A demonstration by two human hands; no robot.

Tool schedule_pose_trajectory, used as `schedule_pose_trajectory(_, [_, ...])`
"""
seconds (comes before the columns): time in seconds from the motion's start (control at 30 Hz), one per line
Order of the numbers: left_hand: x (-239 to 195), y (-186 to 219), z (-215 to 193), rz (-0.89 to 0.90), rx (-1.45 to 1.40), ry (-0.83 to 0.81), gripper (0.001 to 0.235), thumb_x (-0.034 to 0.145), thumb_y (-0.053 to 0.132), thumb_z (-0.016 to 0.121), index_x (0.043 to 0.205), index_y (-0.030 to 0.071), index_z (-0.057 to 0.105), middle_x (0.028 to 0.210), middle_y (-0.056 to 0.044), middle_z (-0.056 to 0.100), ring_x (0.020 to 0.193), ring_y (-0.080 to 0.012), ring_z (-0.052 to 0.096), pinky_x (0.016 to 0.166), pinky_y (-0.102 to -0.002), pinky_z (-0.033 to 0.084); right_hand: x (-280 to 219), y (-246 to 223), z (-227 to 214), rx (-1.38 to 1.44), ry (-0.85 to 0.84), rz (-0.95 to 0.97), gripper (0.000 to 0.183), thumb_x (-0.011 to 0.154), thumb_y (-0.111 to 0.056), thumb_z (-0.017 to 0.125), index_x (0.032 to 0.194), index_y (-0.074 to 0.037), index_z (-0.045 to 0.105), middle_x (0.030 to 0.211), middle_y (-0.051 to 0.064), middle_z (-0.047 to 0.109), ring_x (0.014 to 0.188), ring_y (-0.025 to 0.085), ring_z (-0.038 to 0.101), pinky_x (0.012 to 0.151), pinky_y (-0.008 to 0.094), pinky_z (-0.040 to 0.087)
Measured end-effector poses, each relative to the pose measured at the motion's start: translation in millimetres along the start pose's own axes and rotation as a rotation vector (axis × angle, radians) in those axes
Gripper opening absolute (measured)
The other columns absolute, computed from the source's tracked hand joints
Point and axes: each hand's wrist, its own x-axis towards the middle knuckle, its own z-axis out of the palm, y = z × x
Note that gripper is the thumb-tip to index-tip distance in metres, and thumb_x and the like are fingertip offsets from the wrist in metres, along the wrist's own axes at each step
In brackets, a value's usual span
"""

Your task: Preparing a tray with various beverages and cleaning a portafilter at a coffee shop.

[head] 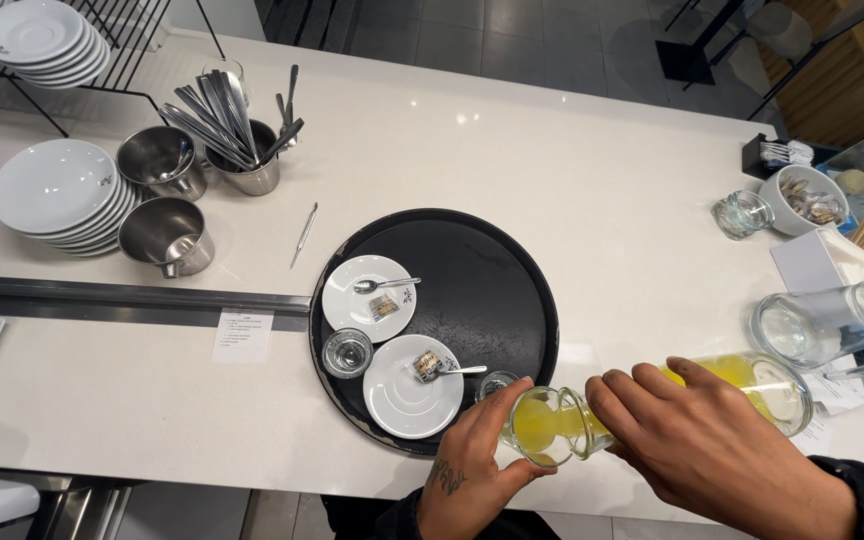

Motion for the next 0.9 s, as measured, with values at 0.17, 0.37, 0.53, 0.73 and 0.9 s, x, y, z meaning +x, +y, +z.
schedule_pose_trajectory(0.17, [1.3, -0.9, 1.9, -0.014, 0.0, -0.021, 0.089, 0.075, 0.022, 0.091, 0.15, 0.006, 0.047, 0.127, -0.02, 0.067, 0.118, -0.0337, 0.069, 0.096, -0.041, 0.057, 0.1, 4.4, 15.7, -0.033, 0.148, -0.066, 0.057, 0.099, -0.044, 0.058, 0.138, -0.003, 0.05, 0.111, 0.009, 0.067, 0.098, 0.021, 0.066, 0.085, 0.043, 0.056])
schedule_pose_trajectory(0.37, [3.2, -0.2, 3.3, 0.003, -0.01, -0.024, 0.088, 0.075, 0.022, 0.091, 0.149, 0.004, 0.047, 0.128, -0.02, 0.067, 0.119, -0.0334, 0.069, 0.097, -0.041, 0.056, -2.2, 4.9, 11.8, -0.036, 0.094, -0.053, 0.055, 0.1, -0.042, 0.057, 0.139, -0.004, 0.049, 0.111, 0.007, 0.066, 0.1, 0.021, 0.065, 0.087, 0.043, 0.056])
schedule_pose_trajectory(0.53, [4.4, 1.0, 5.3, 0.035, -0.006, 0.002, 0.088, 0.074, 0.021, 0.092, 0.149, 0.004, 0.049, 0.129, -0.021, 0.068, 0.12, -0.0335, 0.069, 0.098, -0.041, 0.055, -4.6, 6.5, 7.9, -0.025, 0.056, -0.028, 0.056, 0.102, -0.045, 0.055, 0.14, -0.005, 0.049, 0.113, 0.006, 0.066, 0.102, 0.02, 0.065, 0.089, 0.043, 0.055])
schedule_pose_trajectory(0.73, [9.8, 1.6, 8.9, 0.028, -0.02, -0.017, 0.088, 0.074, 0.022, 0.091, 0.149, 0.004, 0.048, 0.13, -0.02, 0.067, 0.12, -0.0322, 0.069, 0.098, -0.04, 0.056, -7.4, 9.3, 8.0, -0.013, 0.062, -0.006, 0.056, 0.101, -0.045, 0.055, 0.14, -0.006, 0.049, 0.114, 0.006, 0.066, 0.104, 0.02, 0.065, 0.09, 0.044, 0.055])
schedule_pose_trajectory(0.9, [15.7, 5.4, 10.2, 0.038, -0.009, -0.017, 0.088, 0.074, 0.023, 0.092, 0.148, 0.003, 0.048, 0.13, -0.02, 0.068, 0.12, -0.0317, 0.07, 0.098, -0.04, 0.056, -9.2, 14.2, 16.8, -0.016, 0.106, 0.003, 0.056, 0.1, -0.045, 0.056, 0.139, -0.006, 0.049, 0.114, 0.006, 0.066, 0.104, 0.02, 0.065, 0.09, 0.045, 0.055])
